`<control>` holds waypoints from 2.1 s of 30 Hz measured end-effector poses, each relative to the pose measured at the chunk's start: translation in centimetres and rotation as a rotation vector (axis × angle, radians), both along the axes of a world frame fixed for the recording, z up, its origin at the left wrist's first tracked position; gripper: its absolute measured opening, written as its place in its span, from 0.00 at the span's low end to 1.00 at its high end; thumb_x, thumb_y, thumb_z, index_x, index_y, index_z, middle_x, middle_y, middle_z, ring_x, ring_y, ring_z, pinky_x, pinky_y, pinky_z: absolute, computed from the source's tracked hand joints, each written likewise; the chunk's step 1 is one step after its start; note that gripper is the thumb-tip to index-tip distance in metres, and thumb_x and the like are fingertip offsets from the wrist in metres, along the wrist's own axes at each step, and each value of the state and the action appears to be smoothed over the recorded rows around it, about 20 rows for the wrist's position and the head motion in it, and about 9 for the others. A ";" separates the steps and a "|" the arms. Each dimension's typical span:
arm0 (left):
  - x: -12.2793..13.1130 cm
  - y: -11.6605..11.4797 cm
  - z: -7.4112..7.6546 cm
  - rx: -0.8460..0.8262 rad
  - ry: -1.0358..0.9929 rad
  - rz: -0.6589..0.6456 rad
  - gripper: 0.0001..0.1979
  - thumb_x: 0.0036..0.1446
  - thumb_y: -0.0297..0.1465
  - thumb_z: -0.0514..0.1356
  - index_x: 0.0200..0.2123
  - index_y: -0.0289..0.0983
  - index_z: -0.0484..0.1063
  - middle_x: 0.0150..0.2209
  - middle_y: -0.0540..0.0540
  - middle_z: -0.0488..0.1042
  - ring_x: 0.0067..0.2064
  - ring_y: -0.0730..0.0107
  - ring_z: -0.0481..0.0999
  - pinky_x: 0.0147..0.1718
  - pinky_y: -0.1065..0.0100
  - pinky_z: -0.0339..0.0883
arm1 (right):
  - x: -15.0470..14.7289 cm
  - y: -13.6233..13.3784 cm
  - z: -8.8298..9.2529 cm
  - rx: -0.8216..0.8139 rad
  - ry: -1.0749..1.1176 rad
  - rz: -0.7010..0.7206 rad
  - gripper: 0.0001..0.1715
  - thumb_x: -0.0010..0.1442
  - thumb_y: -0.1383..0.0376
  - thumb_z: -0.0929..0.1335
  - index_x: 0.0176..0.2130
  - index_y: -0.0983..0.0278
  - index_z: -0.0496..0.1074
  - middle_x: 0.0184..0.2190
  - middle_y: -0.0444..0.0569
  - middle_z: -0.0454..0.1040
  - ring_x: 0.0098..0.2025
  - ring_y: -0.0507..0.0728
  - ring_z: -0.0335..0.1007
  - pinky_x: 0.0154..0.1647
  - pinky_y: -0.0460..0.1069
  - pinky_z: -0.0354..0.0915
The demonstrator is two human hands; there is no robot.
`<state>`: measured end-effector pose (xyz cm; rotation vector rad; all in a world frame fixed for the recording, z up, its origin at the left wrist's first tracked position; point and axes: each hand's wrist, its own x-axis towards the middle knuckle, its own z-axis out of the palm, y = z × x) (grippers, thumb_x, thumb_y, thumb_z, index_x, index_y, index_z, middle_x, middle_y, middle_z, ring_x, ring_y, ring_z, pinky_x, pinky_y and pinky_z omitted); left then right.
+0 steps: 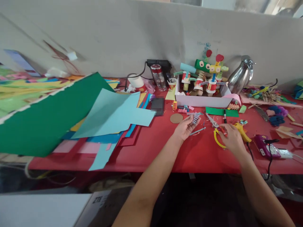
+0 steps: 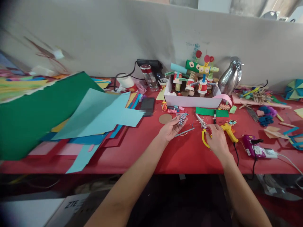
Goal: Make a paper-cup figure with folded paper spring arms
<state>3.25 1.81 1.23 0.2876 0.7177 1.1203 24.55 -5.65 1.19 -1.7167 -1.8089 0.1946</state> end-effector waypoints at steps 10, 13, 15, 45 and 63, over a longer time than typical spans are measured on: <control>-0.7 0.1 0.8 -0.106 -0.064 0.003 0.06 0.58 0.19 0.57 0.34 0.33 0.73 0.28 0.46 0.78 0.30 0.72 0.80 0.34 0.72 0.77 | 3.3 -2.1 -1.8 -0.119 -0.211 -0.042 0.17 0.55 0.65 0.64 0.47 0.61 0.68 0.32 0.52 0.75 0.34 0.63 0.74 0.34 0.56 0.68; -0.9 0.3 1.3 -0.153 -0.128 0.044 0.05 0.59 0.20 0.57 0.34 0.32 0.72 0.28 0.45 0.78 0.28 0.72 0.79 0.30 0.74 0.76 | 3.2 -2.1 -1.1 -0.204 -0.085 -0.075 0.25 0.49 0.65 0.67 0.48 0.62 0.66 0.30 0.48 0.74 0.30 0.60 0.74 0.32 0.54 0.69; -1.1 0.4 1.5 -0.195 -0.163 0.055 0.05 0.60 0.21 0.56 0.36 0.31 0.72 0.27 0.44 0.78 0.28 0.71 0.80 0.29 0.75 0.75 | 3.1 -2.3 -0.8 -0.254 0.043 -0.066 0.26 0.45 0.66 0.67 0.47 0.60 0.66 0.30 0.45 0.74 0.28 0.58 0.73 0.31 0.53 0.70; -1.5 0.5 2.3 -0.237 -0.151 0.018 0.09 0.59 0.23 0.57 0.43 0.27 0.73 0.24 0.44 0.76 0.22 0.73 0.76 0.21 0.79 0.72 | 1.4 -2.8 1.4 -0.398 0.306 0.248 0.36 0.44 0.63 0.74 0.52 0.57 0.65 0.43 0.48 0.71 0.43 0.59 0.68 0.43 0.55 0.67; -1.1 0.5 1.8 -0.215 -0.134 -0.085 0.06 0.59 0.21 0.56 0.37 0.27 0.74 0.25 0.43 0.76 0.23 0.73 0.77 0.21 0.78 0.73 | 0.7 -1.7 1.8 -0.364 0.414 0.234 0.31 0.44 0.57 0.75 0.47 0.59 0.68 0.35 0.45 0.72 0.37 0.57 0.69 0.39 0.51 0.67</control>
